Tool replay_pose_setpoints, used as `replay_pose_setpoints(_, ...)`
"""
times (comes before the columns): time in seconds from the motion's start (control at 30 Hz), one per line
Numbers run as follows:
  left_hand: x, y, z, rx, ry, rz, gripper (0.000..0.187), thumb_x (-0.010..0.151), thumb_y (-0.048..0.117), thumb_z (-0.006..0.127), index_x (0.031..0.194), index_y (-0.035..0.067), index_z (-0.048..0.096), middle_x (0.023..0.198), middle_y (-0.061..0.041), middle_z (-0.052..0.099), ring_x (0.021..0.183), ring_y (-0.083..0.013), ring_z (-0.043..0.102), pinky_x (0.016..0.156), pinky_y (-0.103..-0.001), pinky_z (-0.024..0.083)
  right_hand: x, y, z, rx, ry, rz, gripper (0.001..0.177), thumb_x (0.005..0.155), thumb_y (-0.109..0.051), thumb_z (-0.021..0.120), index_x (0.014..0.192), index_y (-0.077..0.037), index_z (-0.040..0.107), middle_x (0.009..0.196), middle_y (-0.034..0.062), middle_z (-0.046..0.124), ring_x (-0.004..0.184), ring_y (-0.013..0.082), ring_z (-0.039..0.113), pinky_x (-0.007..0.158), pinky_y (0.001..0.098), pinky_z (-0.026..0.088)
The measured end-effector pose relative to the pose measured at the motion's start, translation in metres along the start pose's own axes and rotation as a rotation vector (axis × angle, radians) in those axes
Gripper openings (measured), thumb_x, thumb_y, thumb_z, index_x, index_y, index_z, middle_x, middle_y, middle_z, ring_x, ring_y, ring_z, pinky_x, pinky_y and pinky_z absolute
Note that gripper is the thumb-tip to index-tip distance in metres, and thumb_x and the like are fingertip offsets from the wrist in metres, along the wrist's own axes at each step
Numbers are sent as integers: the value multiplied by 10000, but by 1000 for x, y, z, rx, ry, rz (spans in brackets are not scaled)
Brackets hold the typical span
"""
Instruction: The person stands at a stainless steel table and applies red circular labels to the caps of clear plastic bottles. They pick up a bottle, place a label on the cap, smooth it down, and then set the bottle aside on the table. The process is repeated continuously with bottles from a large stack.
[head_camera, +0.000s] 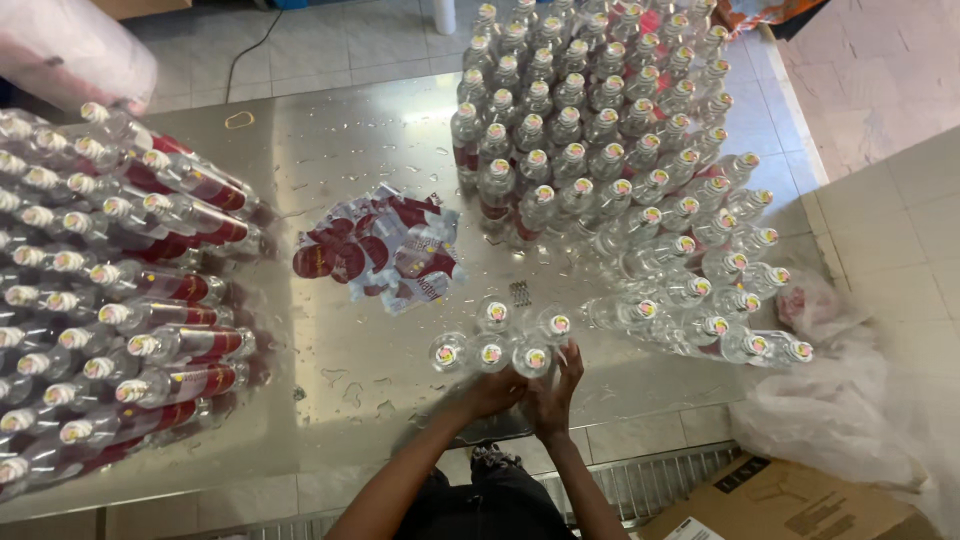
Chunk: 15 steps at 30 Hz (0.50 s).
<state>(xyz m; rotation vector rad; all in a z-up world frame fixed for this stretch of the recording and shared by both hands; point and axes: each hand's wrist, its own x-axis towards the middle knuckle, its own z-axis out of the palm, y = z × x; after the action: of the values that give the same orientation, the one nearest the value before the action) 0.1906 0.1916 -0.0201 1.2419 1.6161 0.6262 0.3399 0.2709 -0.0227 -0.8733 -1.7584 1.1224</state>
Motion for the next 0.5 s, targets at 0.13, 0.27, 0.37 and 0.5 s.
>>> replay_pose_setpoints(0.13, 4, 22, 2, -95, -75, -154, 534, 1111, 419, 541, 1371, -27, 679, 1297, -314, 720, 1158, -473, 707, 966, -565, 568, 8, 3, 8, -145, -48, -10, 1143, 801, -337, 958, 1691, -25, 312, 1738, 247, 234, 1632, 469, 245, 1285, 559, 330)
replay_pose_setpoints(0.27, -16, -7, 7, -32, -119, 94, 370, 1089, 275, 572, 1370, 55, 671, 1159, -254, 739, 1072, -461, 723, 910, -535, 576, 30, -13, 16, -201, -38, 181, 1217, 850, -500, 885, 1738, -64, 174, 1736, 237, 240, 1620, 433, 288, 1351, 548, 248)
replay_pose_setpoints(0.37, -80, -6, -35, -79, -287, 72, 398, 1058, 309, 577, 1352, 76, 710, 1293, -272, 728, 1228, -507, 672, 1033, -579, 526, 50, -18, 33, -138, -19, 346, 1163, 873, -419, 889, 1742, -127, 173, 1776, 197, 230, 1643, 370, 286, 1386, 485, 215)
replay_pose_setpoints(0.5, -150, -53, -121, -674, -185, -179, 348, 1095, 76, 582, 1412, -25, 682, 1080, -227, 807, 934, -317, 824, 898, -435, 666, 54, -17, 42, -50, 80, 259, 1038, 944, -361, 851, 1692, 6, 231, 1697, 335, 297, 1623, 444, 290, 1340, 609, 234)
